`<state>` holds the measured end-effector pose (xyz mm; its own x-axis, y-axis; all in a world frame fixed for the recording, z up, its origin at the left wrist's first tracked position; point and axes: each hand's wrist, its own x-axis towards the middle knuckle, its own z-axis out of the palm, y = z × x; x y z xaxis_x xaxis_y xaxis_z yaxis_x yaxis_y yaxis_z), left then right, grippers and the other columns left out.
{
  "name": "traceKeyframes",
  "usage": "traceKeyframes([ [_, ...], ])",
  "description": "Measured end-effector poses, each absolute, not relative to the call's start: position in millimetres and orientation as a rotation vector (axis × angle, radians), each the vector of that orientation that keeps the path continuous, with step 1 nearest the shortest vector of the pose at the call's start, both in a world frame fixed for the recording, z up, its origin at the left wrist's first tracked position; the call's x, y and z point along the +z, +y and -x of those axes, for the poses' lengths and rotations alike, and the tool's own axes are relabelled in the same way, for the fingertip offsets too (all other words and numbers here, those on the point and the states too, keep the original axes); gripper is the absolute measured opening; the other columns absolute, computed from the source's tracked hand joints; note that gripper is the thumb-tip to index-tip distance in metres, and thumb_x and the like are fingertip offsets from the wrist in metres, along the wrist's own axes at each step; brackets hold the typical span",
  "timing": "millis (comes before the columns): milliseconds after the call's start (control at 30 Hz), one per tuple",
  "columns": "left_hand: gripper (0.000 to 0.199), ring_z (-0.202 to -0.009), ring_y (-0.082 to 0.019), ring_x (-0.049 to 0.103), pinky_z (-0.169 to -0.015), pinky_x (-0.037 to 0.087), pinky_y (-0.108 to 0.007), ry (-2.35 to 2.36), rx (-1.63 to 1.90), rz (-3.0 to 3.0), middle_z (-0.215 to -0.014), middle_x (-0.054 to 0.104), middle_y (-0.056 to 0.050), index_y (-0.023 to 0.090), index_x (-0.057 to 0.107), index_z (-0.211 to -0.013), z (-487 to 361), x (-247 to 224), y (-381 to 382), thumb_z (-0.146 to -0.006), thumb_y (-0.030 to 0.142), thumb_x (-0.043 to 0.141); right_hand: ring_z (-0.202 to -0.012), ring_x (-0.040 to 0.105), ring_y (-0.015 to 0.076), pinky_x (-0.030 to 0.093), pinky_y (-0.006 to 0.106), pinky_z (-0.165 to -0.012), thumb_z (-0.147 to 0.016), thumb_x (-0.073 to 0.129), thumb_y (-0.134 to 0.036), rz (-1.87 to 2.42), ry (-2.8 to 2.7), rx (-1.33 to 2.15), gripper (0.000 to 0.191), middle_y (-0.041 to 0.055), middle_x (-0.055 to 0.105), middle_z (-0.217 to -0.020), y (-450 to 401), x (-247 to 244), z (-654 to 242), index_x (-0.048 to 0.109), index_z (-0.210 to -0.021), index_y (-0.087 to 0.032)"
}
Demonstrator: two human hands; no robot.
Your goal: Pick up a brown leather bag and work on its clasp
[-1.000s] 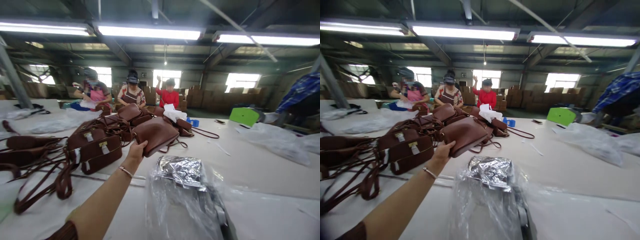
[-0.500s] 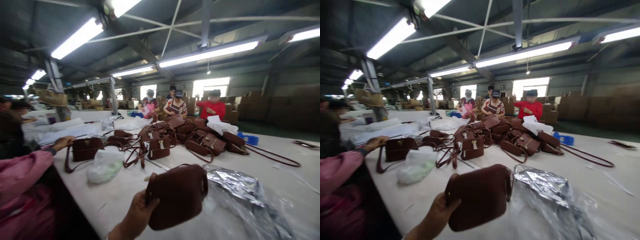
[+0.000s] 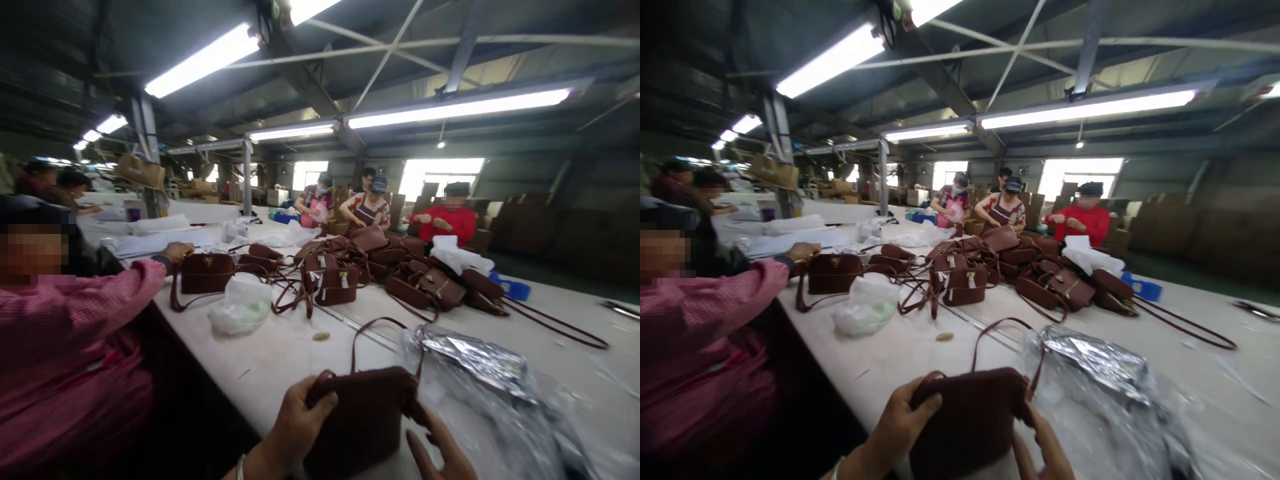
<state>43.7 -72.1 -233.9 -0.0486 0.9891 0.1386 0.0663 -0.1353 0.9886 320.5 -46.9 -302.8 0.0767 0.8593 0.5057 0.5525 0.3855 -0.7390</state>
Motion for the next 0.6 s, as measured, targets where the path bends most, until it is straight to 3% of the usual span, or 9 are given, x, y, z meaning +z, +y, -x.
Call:
traceKeyframes([
  [167, 0.046, -0.105, -0.027, 0.066, -0.097, 0.051, -0.037, 1.229, 1.422, -1.12, -0.108, 0.074, -0.007, 0.019, 0.07, -0.11, -30, -233, -68, -0.075, 0.048, 0.071, -0.095, 0.066, 0.0228, 0.054, 0.037, -0.084, -0.084, 0.059, -0.032, 1.316, -1.597, 0.528, 0.051, 0.0064, 0.071, -0.104, -54, -268, -304, 0.052, -0.134, -0.022],
  [333, 0.043, -0.111, -0.023, 0.064, -0.097, 0.05, -0.027, 1.155, 1.442, -1.083, -0.114, 0.073, -0.004, 0.022, 0.072, -0.109, -13, -238, -60, -0.071, 0.042, 0.077, -0.089, 0.063, 0.0198, 0.05, 0.032, -0.08, -0.08, 0.061, -0.021, 1.292, -1.615, 0.559, 0.022, 0.0043, 0.068, -0.096, -55, -262, -293, 0.068, -0.101, -0.02],
  [467, 0.034, -0.083, -0.017, 0.069, -0.073, 0.056, -0.019, 1.165, 1.537, -0.727, -0.084, 0.076, -0.002, 0.019, 0.074, -0.093, -16, -230, -56, -0.064, 0.036, 0.081, -0.083, 0.062, 0.0189, 0.047, 0.031, -0.075, -0.078, 0.061, -0.019, 1.344, -1.541, 0.596, 0.017, 0.0033, 0.069, -0.09, -55, -266, -291, 0.069, -0.093, -0.019],
  [600, 0.015, -0.057, -0.01, 0.06, -0.055, 0.052, -0.018, 1.121, 1.613, -0.482, -0.061, 0.064, 0.003, 0.017, 0.066, -0.074, -20, -217, -50, -0.064, 0.025, 0.075, -0.073, 0.06, 0.0173, 0.049, 0.03, -0.072, -0.079, 0.06, -0.022, 1.332, -1.443, 0.66, 0.009, 0.0024, 0.068, -0.078, -56, -263, -294, 0.067, -0.084, -0.017],
])
